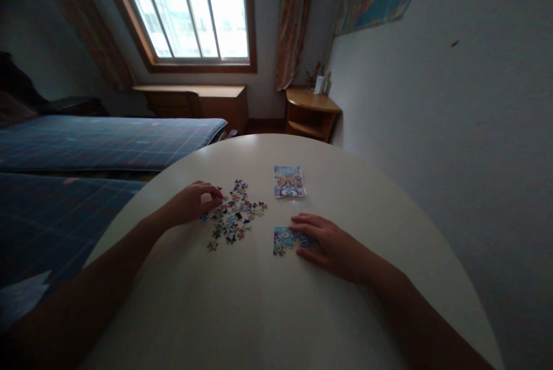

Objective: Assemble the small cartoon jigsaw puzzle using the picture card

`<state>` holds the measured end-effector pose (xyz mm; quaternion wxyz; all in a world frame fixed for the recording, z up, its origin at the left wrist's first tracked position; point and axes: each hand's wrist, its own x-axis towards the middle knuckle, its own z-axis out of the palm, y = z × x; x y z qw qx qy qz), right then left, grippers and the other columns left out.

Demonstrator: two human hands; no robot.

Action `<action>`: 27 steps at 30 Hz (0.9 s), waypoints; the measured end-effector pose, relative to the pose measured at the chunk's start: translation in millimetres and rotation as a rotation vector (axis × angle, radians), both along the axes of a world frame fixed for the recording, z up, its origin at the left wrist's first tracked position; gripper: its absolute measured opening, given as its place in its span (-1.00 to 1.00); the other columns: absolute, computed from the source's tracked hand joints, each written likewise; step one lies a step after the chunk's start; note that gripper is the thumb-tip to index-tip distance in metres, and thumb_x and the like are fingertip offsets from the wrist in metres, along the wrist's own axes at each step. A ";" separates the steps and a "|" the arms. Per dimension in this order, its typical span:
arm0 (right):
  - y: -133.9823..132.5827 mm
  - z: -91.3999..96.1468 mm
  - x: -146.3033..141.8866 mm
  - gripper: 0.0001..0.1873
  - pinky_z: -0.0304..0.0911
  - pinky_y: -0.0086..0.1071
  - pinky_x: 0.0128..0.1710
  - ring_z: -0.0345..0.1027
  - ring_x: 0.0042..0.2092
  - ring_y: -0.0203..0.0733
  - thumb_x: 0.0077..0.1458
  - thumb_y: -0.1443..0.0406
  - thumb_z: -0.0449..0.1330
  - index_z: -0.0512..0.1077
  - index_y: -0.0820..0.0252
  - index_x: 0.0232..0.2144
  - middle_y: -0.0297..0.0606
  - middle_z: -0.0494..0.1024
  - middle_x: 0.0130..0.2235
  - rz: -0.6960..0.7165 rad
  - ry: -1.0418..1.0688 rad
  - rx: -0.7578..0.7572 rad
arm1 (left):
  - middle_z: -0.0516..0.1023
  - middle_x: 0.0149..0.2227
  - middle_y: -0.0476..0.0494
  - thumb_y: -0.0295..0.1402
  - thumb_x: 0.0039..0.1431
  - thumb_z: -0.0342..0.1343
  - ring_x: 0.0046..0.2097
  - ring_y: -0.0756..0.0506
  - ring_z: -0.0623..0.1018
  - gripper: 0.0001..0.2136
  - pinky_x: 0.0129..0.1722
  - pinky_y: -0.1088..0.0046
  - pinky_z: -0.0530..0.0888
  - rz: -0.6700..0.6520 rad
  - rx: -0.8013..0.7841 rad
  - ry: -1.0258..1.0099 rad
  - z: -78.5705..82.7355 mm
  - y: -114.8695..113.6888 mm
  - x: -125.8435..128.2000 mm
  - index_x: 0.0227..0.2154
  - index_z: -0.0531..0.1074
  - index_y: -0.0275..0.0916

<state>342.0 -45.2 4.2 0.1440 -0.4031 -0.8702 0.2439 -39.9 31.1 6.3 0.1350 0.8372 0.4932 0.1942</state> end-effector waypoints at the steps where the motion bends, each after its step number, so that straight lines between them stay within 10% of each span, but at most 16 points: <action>1: -0.2 0.4 -0.2 -0.48 0.14 0.05 0.28 0.18 0.29 0.06 0.23 0.08 0.17 0.36 0.07 0.19 -0.08 0.32 0.27 0.000 0.001 -0.001 | 0.61 -0.29 -0.10 -0.20 0.21 0.13 -0.16 -0.14 0.53 -0.81 -0.07 0.34 0.41 -0.047 -0.016 0.003 2.4 -2.6 2.8 -0.30 0.57 -0.16; 8: -0.1 -0.1 0.6 -0.48 0.14 0.04 0.28 0.17 0.29 0.05 0.23 0.09 0.16 0.36 0.09 0.20 -0.07 0.32 0.27 0.004 -0.020 0.004 | 0.56 -0.20 -0.11 -0.18 0.18 0.22 -0.07 -0.16 0.47 -0.82 0.03 0.31 0.34 -0.257 -0.035 0.081 9.4 -16.0 17.1 -0.25 0.58 -0.13; 27: -1.1 0.5 -2.2 -0.49 0.16 0.03 0.27 0.18 0.29 0.05 0.23 0.12 0.16 0.37 0.11 0.19 -0.07 0.33 0.27 0.001 -0.033 0.021 | 0.55 -0.20 -0.12 -0.31 0.14 0.21 -0.06 -0.16 0.49 -0.91 0.02 0.32 0.38 -0.206 -0.125 0.030 8.7 -20.1 22.4 -0.29 0.52 -0.15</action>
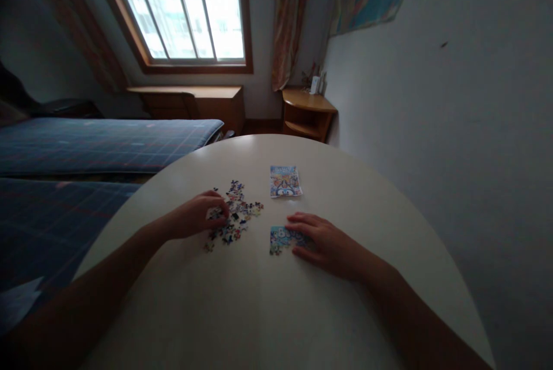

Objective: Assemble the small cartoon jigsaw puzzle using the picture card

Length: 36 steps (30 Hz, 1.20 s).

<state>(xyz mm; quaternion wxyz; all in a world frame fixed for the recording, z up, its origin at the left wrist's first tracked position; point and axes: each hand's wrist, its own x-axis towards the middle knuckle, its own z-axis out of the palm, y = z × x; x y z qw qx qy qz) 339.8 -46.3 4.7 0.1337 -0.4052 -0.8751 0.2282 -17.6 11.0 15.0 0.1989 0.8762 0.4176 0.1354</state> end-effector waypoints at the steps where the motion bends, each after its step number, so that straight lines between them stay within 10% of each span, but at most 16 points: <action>1: 0.1 -1.0 -0.2 -0.49 0.16 0.03 0.26 0.19 0.28 0.04 0.23 0.12 0.16 0.37 0.10 0.19 -0.07 0.33 0.27 -0.001 0.001 0.010 | 0.55 -0.20 -0.13 -0.31 0.13 0.22 -0.08 -0.15 0.51 -0.91 0.00 0.32 0.39 0.018 -0.012 -0.003 0.6 -0.5 0.6 -0.30 0.53 -0.15; 12: -13.7 8.5 -34.9 -0.73 0.27 -0.06 0.09 0.44 0.01 -0.04 0.17 0.28 0.23 0.48 0.08 -0.05 -0.15 0.59 -0.04 -0.140 0.141 0.210 | 0.61 -0.38 -0.03 -0.35 0.15 0.17 -0.37 -0.03 0.51 -0.94 -0.32 0.46 0.40 0.115 -0.095 -0.361 -0.8 -33.3 52.0 -0.37 0.52 -0.19; 22: -28.6 17.2 -61.9 -0.75 0.30 -0.27 -0.09 0.49 -0.24 -0.21 0.17 0.36 0.21 0.50 0.08 -0.09 -0.32 0.64 -0.27 -0.202 0.316 0.090 | 0.61 -0.32 -0.05 -0.30 0.20 0.17 -0.31 -0.04 0.57 -0.90 -0.32 0.45 0.48 0.140 -0.176 -0.531 -10.9 -62.4 86.7 -0.32 0.48 -0.22; 28: -11.6 18.6 -26.3 -0.82 0.33 -0.39 -0.27 0.51 -0.29 -0.23 0.20 0.26 0.19 0.56 0.13 -0.18 -0.30 0.66 -0.30 -0.310 0.363 0.007 | 0.40 0.21 -0.18 -0.37 0.26 0.11 0.22 -0.18 0.38 -0.66 0.22 0.11 0.33 -0.260 0.102 -0.238 -19.0 -68.4 84.9 0.09 0.36 -0.13; 36: -7.8 16.7 -13.3 -0.83 0.26 -0.41 -0.34 0.47 -0.33 -0.24 0.12 0.25 0.25 0.62 0.14 -0.26 -0.27 0.67 -0.30 -0.355 0.279 -0.064 | 0.33 0.26 -0.22 -0.32 0.27 0.09 0.27 -0.25 0.31 -0.58 0.23 0.09 0.34 -0.428 0.142 -0.023 -21.3 -67.7 81.1 0.19 0.29 -0.16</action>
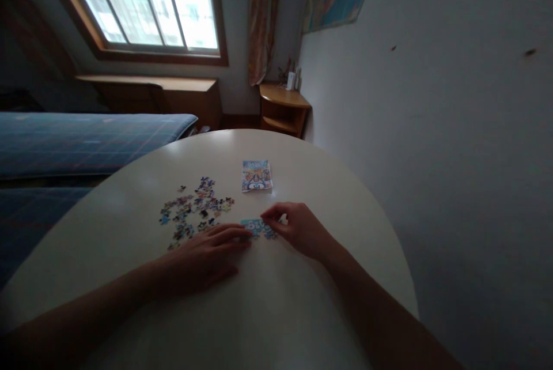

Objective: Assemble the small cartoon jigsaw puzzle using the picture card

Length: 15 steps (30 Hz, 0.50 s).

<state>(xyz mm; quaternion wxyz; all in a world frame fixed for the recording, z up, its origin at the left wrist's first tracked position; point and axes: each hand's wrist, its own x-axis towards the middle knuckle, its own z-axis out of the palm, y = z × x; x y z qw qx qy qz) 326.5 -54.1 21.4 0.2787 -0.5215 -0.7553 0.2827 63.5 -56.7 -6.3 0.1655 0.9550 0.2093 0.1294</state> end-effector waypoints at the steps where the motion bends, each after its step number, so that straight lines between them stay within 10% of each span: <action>1: -0.6 -0.8 -2.2 -0.85 0.26 -0.41 -0.34 0.47 -0.33 -0.23 0.09 0.28 0.27 0.63 0.14 -0.28 -0.26 0.67 -0.31 -0.002 -0.003 -0.013 | 0.33 0.26 -0.21 -0.31 0.27 0.09 0.27 -0.25 0.30 -0.56 0.24 0.10 0.33 -0.002 -0.004 0.009 1.1 0.2 -0.9 0.20 0.28 -0.16; 15: -4.7 -6.5 -15.4 -0.83 0.20 -0.43 -0.43 0.41 -0.45 -0.26 0.07 0.21 0.28 0.63 0.18 -0.39 -0.28 0.61 -0.47 -0.096 -0.099 -0.139 | 0.28 0.29 -0.19 -0.26 0.20 0.16 0.29 -0.26 0.27 -0.46 0.26 0.08 0.31 -0.012 -0.043 0.019 4.9 0.8 -3.4 0.24 0.24 -0.13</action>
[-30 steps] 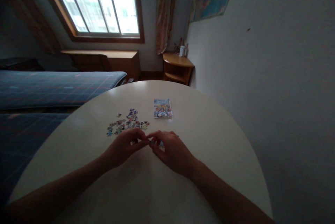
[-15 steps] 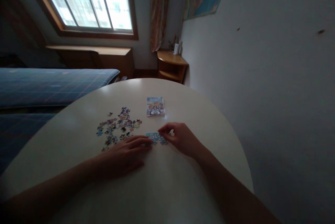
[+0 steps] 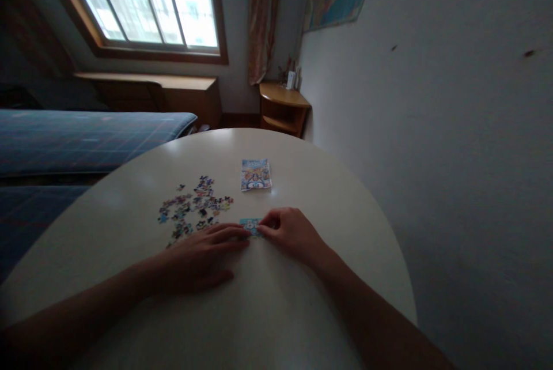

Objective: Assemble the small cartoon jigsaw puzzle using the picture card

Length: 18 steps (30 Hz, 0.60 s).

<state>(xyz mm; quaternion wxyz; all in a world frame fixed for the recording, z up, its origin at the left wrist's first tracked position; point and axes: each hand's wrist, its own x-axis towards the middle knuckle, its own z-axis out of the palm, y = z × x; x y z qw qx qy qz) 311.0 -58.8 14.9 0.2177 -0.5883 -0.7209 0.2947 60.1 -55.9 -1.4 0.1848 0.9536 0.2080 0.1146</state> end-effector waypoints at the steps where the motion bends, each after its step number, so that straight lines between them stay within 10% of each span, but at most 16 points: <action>1: -0.4 0.6 -0.6 -0.83 0.19 -0.43 -0.44 0.39 -0.46 -0.27 0.06 0.21 0.28 0.63 0.18 -0.40 -0.28 0.60 -0.49 -0.003 -0.026 0.007 | 0.28 0.29 -0.19 -0.26 0.20 0.16 0.29 -0.27 0.27 -0.46 0.26 0.09 0.31 0.001 -0.001 0.002 0.4 -0.1 -0.1 0.24 0.24 -0.12; 18: -1.9 12.7 9.4 -0.81 0.30 -0.39 -0.22 0.45 -0.25 -0.20 0.01 0.33 0.36 0.61 0.14 -0.25 -0.20 0.58 -0.19 0.254 -0.138 0.126 | 0.29 0.29 -0.21 -0.26 0.21 0.15 0.30 -0.27 0.27 -0.45 0.26 0.09 0.29 -0.007 -0.009 -0.007 2.4 -1.3 -1.6 0.25 0.24 -0.13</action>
